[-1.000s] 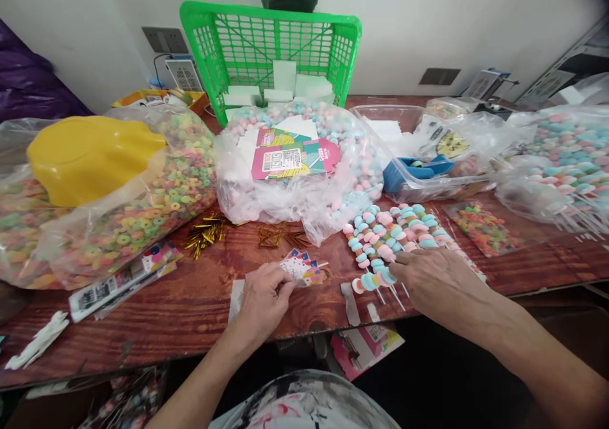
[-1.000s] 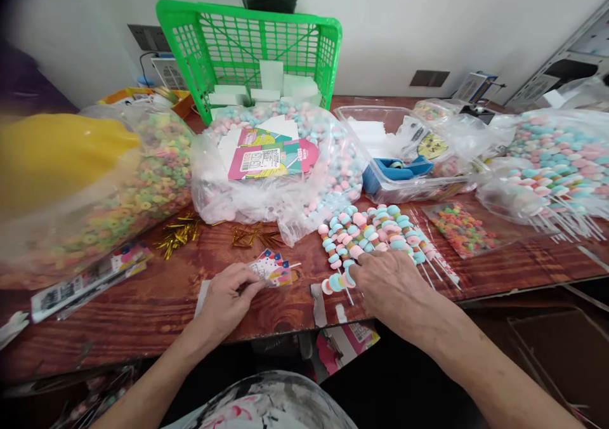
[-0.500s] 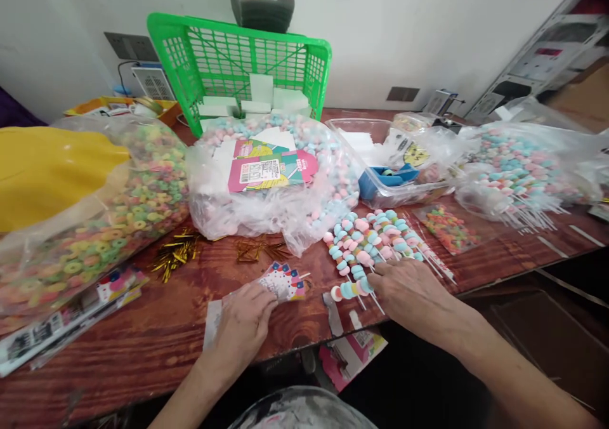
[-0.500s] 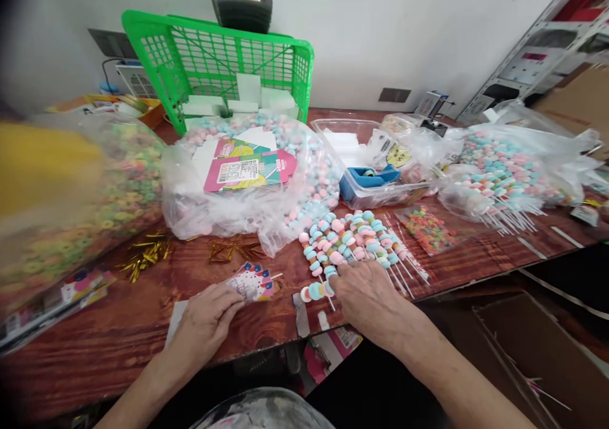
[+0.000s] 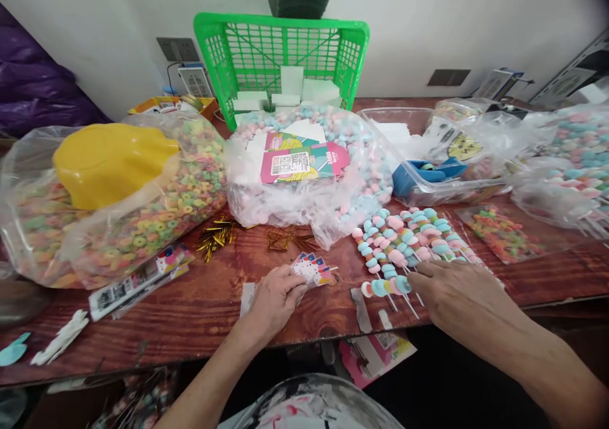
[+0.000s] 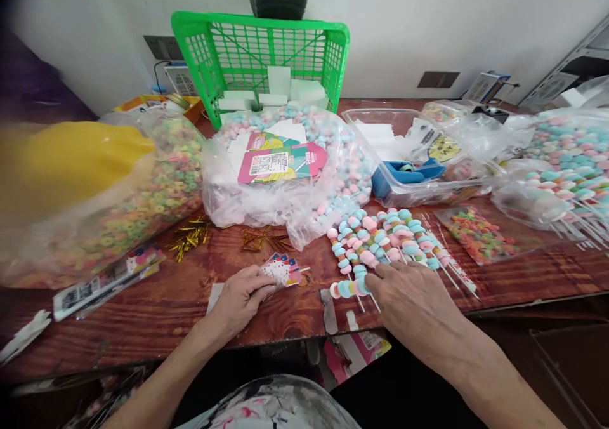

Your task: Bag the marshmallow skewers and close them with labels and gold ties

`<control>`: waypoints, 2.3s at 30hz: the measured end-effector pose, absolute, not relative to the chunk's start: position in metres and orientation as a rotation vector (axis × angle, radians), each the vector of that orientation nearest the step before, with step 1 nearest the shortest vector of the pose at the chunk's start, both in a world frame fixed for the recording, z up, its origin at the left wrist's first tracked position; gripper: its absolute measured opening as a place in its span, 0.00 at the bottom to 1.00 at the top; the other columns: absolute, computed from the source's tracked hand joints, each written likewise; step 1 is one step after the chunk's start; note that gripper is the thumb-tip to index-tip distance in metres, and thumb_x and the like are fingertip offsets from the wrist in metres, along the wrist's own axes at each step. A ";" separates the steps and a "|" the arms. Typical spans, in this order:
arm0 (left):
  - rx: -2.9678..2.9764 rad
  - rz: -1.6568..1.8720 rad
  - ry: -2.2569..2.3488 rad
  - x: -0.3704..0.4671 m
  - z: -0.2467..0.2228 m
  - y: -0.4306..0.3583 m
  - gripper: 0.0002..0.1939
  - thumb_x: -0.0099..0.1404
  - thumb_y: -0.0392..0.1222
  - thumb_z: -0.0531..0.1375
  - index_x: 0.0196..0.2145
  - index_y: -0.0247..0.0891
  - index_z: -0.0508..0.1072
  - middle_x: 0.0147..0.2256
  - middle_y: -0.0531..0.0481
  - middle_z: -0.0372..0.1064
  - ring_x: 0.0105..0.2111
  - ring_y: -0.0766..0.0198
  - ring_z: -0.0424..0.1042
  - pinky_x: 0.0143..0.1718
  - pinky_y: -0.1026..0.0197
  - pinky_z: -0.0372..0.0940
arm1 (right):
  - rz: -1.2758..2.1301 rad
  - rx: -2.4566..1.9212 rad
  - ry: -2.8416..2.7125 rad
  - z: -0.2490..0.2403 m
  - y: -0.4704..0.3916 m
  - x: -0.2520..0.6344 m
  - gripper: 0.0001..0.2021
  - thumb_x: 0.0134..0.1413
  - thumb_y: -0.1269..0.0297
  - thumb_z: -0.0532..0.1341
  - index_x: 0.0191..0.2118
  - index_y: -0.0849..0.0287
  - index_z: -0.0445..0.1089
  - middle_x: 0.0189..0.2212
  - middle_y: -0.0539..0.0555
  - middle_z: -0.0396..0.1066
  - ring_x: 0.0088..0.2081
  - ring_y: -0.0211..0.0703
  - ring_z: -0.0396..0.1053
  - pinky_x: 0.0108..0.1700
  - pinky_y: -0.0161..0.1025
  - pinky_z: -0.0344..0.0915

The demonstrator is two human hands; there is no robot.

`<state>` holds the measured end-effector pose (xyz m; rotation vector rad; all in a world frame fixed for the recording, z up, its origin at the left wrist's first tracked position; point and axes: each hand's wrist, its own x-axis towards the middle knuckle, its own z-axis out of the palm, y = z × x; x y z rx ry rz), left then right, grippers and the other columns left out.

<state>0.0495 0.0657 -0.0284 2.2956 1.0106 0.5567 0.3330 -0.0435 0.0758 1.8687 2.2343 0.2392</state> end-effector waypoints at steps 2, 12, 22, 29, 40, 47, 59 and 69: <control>2.233 0.585 1.028 0.051 -0.028 0.067 0.09 0.63 0.34 0.58 0.31 0.39 0.79 0.30 0.49 0.70 0.33 0.63 0.69 0.35 0.63 0.60 | 0.307 1.986 2.312 0.074 -0.051 0.337 0.12 0.51 0.78 0.53 0.27 0.56 0.69 0.25 0.53 0.70 0.27 0.45 0.69 0.29 0.40 0.55; 1.954 0.716 1.101 0.050 -0.028 0.065 0.07 0.58 0.38 0.63 0.24 0.36 0.72 0.26 0.53 0.65 0.28 0.67 0.64 0.31 0.65 0.56 | 0.137 2.561 2.785 0.024 -0.069 0.306 0.06 0.61 0.70 0.56 0.40 0.57 0.70 0.32 0.52 0.74 0.32 0.38 0.72 0.34 0.34 0.67; 1.959 0.734 0.969 0.052 -0.031 0.065 0.07 0.60 0.36 0.62 0.25 0.35 0.73 0.26 0.53 0.65 0.28 0.67 0.65 0.32 0.64 0.57 | 0.539 2.143 2.817 0.022 -0.070 0.316 0.09 0.59 0.75 0.54 0.39 0.60 0.71 0.32 0.54 0.73 0.32 0.43 0.71 0.35 0.39 0.64; 2.034 0.702 0.933 0.053 -0.031 0.063 0.04 0.62 0.37 0.62 0.31 0.36 0.77 0.29 0.51 0.67 0.31 0.65 0.67 0.34 0.64 0.59 | 0.669 2.159 2.720 0.023 -0.074 0.322 0.09 0.58 0.76 0.55 0.38 0.61 0.72 0.30 0.54 0.73 0.31 0.43 0.69 0.34 0.40 0.62; 2.116 0.668 0.915 0.053 -0.032 0.067 0.09 0.65 0.37 0.58 0.34 0.36 0.80 0.29 0.49 0.68 0.30 0.66 0.68 0.32 0.65 0.59 | 0.568 2.534 2.731 0.008 -0.085 0.312 0.06 0.59 0.72 0.60 0.40 0.59 0.72 0.33 0.53 0.74 0.34 0.39 0.72 0.38 0.35 0.66; 2.051 0.752 0.880 0.053 -0.034 0.067 0.07 0.64 0.37 0.60 0.32 0.36 0.79 0.28 0.50 0.70 0.29 0.67 0.69 0.32 0.65 0.61 | 0.388 2.578 2.744 -0.007 -0.084 0.301 0.06 0.60 0.71 0.58 0.40 0.58 0.71 0.32 0.52 0.74 0.32 0.38 0.72 0.35 0.34 0.66; 2.225 0.710 0.760 0.056 -0.035 0.063 0.09 0.66 0.39 0.58 0.33 0.39 0.79 0.30 0.49 0.68 0.32 0.65 0.67 0.34 0.63 0.62 | 0.437 2.076 2.996 0.011 -0.067 0.300 0.13 0.54 0.80 0.53 0.38 0.61 0.72 0.30 0.54 0.72 0.31 0.40 0.69 0.35 0.38 0.65; 2.239 0.469 0.721 0.060 0.018 0.051 0.29 0.63 0.51 0.62 0.58 0.41 0.61 0.54 0.41 0.66 0.52 0.54 0.66 0.52 0.53 0.62 | 0.548 1.960 3.156 0.034 -0.060 0.309 0.14 0.54 0.80 0.55 0.44 0.61 0.70 0.34 0.55 0.76 0.34 0.43 0.69 0.37 0.41 0.63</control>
